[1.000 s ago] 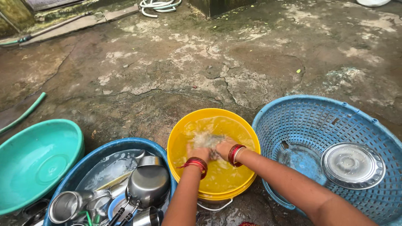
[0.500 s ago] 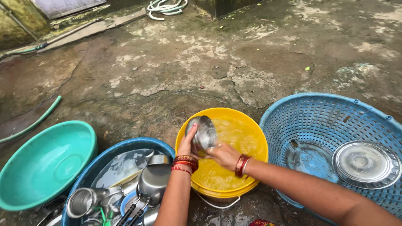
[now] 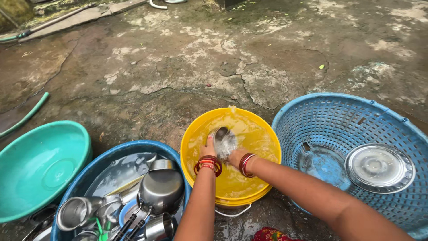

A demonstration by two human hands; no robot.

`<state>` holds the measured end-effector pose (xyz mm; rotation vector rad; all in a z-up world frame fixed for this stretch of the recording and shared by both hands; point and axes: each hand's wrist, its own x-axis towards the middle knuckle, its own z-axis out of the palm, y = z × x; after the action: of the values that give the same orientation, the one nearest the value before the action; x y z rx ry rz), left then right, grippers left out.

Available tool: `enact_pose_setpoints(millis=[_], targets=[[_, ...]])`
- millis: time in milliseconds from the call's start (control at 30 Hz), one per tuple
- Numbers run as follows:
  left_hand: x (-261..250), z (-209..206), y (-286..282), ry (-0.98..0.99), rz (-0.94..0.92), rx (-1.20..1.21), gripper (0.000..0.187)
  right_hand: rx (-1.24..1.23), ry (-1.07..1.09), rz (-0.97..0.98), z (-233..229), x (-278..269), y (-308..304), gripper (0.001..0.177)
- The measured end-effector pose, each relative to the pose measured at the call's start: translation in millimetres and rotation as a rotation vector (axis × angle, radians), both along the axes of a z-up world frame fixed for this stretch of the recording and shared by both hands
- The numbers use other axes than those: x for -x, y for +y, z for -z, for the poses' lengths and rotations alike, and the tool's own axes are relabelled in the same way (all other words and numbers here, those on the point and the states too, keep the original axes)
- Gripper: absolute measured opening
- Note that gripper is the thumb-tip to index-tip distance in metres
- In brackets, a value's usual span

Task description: The person washes plates and bowls by rinsing them in a bucket of water and placing them in a basket.

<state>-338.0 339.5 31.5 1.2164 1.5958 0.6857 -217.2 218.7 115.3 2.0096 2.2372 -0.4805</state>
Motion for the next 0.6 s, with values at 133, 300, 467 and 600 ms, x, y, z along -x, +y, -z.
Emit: enact_pose_setpoints(millis=[133,300,467,600], targets=[[-9,37,5,-0.077,-0.074,0.029,0.075,-0.014,-0.129,-0.146,28,-16,3,0.022],[6,-2,-11,-0.682,-0.219,0.267,0.065,-0.351,1.012,0.243,38,-36,41,0.034],[22,-67,-34,-1.217,-0.187,0.226,0.058,-0.087,1.535,0.966,-47,-34,32,0.050],[24,-79,-32,-0.917,-0.063,0.010,0.065,0.254,1.934,0.847,-95,-29,28,0.068]])
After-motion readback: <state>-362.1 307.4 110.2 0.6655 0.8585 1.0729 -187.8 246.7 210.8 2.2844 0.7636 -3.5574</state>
